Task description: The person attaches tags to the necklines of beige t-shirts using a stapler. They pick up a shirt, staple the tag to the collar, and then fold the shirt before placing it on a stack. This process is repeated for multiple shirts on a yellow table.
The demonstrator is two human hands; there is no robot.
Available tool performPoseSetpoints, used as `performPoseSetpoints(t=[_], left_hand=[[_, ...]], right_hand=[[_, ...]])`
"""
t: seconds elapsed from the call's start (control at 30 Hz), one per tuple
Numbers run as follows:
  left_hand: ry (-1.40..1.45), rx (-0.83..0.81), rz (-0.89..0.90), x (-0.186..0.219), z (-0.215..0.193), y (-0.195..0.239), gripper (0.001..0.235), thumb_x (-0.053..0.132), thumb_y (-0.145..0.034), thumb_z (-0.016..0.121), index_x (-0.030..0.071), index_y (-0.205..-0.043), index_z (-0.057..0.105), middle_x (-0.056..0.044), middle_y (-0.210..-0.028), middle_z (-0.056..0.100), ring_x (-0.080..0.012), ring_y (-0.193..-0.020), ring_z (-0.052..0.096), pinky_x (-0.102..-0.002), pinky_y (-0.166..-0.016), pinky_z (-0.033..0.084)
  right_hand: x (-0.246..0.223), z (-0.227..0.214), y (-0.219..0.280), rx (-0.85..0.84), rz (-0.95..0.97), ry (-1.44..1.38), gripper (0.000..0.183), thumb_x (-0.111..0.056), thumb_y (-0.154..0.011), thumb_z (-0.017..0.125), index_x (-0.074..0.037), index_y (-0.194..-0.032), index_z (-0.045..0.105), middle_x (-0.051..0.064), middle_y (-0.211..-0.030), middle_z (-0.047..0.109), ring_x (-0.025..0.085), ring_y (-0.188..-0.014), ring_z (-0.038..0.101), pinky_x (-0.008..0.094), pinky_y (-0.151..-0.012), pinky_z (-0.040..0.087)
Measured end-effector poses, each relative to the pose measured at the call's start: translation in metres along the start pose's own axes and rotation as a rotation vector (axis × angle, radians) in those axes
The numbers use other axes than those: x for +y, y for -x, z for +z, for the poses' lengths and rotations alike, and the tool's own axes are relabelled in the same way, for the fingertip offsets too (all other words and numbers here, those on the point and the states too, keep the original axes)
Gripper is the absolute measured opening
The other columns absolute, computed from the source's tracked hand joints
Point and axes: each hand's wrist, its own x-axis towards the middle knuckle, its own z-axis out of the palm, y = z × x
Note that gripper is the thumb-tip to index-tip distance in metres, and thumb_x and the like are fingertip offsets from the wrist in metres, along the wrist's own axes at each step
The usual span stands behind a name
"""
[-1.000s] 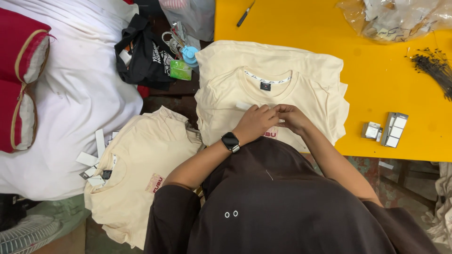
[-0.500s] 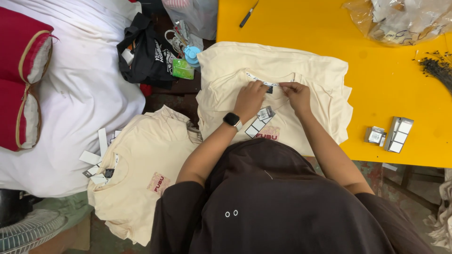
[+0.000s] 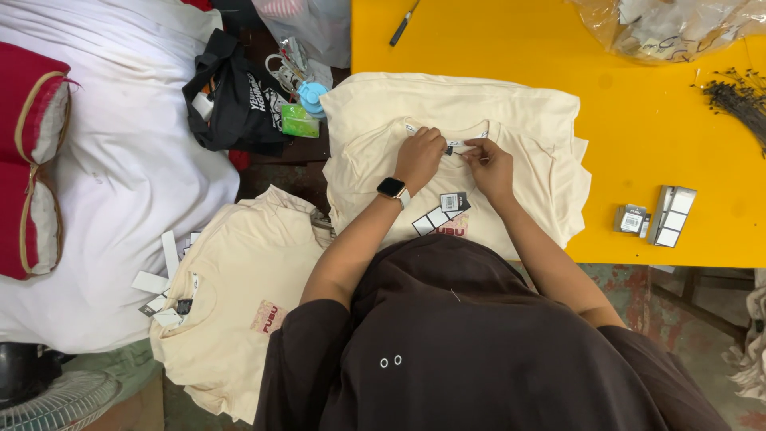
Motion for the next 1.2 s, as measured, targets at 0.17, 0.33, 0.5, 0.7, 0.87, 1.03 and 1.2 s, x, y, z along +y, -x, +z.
performPoseSetpoints(t=[0.17,0.33,0.5,0.7,0.87,1.03,1.2], left_hand=[[0.001,-0.036,0.010,-0.001,-0.001,0.000,0.006,0.012,-0.087,0.066,0.015,-0.086,0.061,0.003,-0.086,0.052,-0.0212,-0.092,0.056,-0.036,-0.067,0.050],[-0.032,-0.063,0.004,0.000,-0.006,0.001,0.007,0.017,-0.086,0.069,0.017,-0.087,0.062,0.003,-0.088,0.054,-0.0207,-0.095,0.056,-0.037,-0.070,0.051],[0.015,-0.091,-0.016,0.004,-0.015,-0.001,0.007,0.017,-0.086,0.069,0.017,-0.090,0.063,0.003,-0.089,0.054,-0.0209,-0.096,0.056,-0.038,-0.071,0.051],[-0.035,-0.097,-0.008,0.001,-0.011,-0.002,0.009,0.018,-0.084,0.071,0.017,-0.091,0.065,0.003,-0.091,0.055,-0.0203,-0.098,0.054,-0.038,-0.074,0.050],[-0.063,-0.109,-0.014,0.006,-0.016,0.001,0.010,0.020,-0.084,0.071,0.018,-0.092,0.065,0.003,-0.093,0.056,-0.0202,-0.101,0.053,-0.038,-0.077,0.050],[-0.148,-0.012,0.108,0.023,-0.018,0.017,0.017,0.022,-0.085,0.069,0.018,-0.099,0.061,0.001,-0.105,0.052,-0.0223,-0.104,0.050,-0.039,-0.078,0.046],[-0.008,-0.240,0.438,0.079,-0.036,0.046,0.024,0.002,-0.092,0.058,0.013,-0.112,0.067,-0.004,-0.115,0.064,-0.0225,-0.107,0.060,-0.036,-0.084,0.049]], right_hand=[[0.003,0.009,-0.009,-0.059,-0.023,-0.033,0.031,-0.003,-0.087,0.081,-0.017,-0.114,0.076,0.004,-0.086,0.076,0.009,-0.079,0.067,0.020,-0.076,0.055],[0.015,0.007,-0.022,-0.192,-0.057,-0.128,0.040,-0.003,-0.086,0.082,-0.016,-0.122,0.072,0.004,-0.092,0.077,0.009,-0.083,0.068,0.020,-0.079,0.055],[0.012,-0.006,-0.020,-0.299,-0.053,-0.192,0.063,0.011,-0.080,0.082,-0.006,-0.134,0.054,0.011,-0.096,0.066,0.018,-0.086,0.069,0.029,-0.080,0.059],[-0.015,-0.006,-0.030,-0.307,-0.110,0.077,0.058,0.008,-0.077,0.085,-0.007,-0.124,0.056,0.014,-0.094,0.066,0.025,-0.081,0.069,0.035,-0.074,0.059],[-0.003,-0.008,-0.038,-0.348,-0.059,0.155,0.048,0.006,-0.075,0.084,-0.004,-0.112,0.055,0.013,-0.091,0.065,0.028,-0.080,0.068,0.037,-0.072,0.060],[-0.002,-0.005,-0.049,-0.395,-0.176,0.203,0.043,0.009,-0.077,0.082,-0.005,-0.108,0.056,0.012,-0.089,0.065,0.030,-0.082,0.069,0.038,-0.072,0.061],[-0.037,-0.014,-0.047,-0.430,-0.432,0.298,0.044,-0.022,-0.077,0.091,-0.006,-0.109,0.066,0.014,-0.103,0.058,0.033,-0.093,0.061,0.048,-0.085,0.053]])
